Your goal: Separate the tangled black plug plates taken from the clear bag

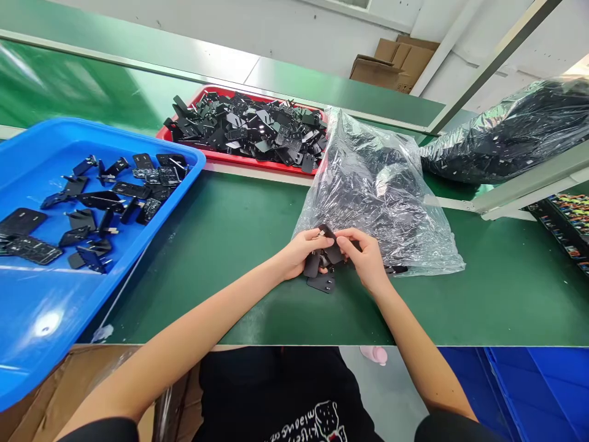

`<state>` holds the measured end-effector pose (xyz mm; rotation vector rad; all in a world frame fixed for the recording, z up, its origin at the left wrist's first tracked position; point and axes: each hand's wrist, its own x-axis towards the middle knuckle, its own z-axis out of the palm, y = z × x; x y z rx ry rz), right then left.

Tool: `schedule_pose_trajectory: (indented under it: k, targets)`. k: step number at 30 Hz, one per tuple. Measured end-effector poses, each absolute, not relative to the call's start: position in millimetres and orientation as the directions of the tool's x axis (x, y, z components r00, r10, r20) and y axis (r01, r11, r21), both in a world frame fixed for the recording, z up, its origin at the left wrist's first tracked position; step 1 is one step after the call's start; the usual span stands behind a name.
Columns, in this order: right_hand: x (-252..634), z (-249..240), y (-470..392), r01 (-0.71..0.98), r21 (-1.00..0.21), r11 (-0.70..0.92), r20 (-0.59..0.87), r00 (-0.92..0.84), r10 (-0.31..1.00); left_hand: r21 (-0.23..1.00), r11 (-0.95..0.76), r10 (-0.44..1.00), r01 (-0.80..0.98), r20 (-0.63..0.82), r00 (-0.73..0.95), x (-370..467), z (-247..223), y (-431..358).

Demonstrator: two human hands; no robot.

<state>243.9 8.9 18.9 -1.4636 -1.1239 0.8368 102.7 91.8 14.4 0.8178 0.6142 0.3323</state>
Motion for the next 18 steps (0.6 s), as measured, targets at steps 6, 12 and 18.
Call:
schedule_pose_trajectory:
  k: [6,12,18]
  targets:
    - [240.3,20.4,7.7,0.393,-0.916,0.081,0.229,0.347,0.909,0.758,0.650,0.513,-0.046,-0.393,0.763,103.9,14.1,90.3]
    - [235.8,19.3,5.2,0.630,-0.767,0.124,0.423,0.351,0.835,0.760,0.650,0.518,-0.027,-0.417,0.747,104.4,15.3,89.4]
    - [235.0,19.3,4.2,0.694,-0.705,0.145,0.501,0.343,0.795,0.758,0.652,0.514,-0.032,-0.410,0.753,103.9,13.9,88.8]
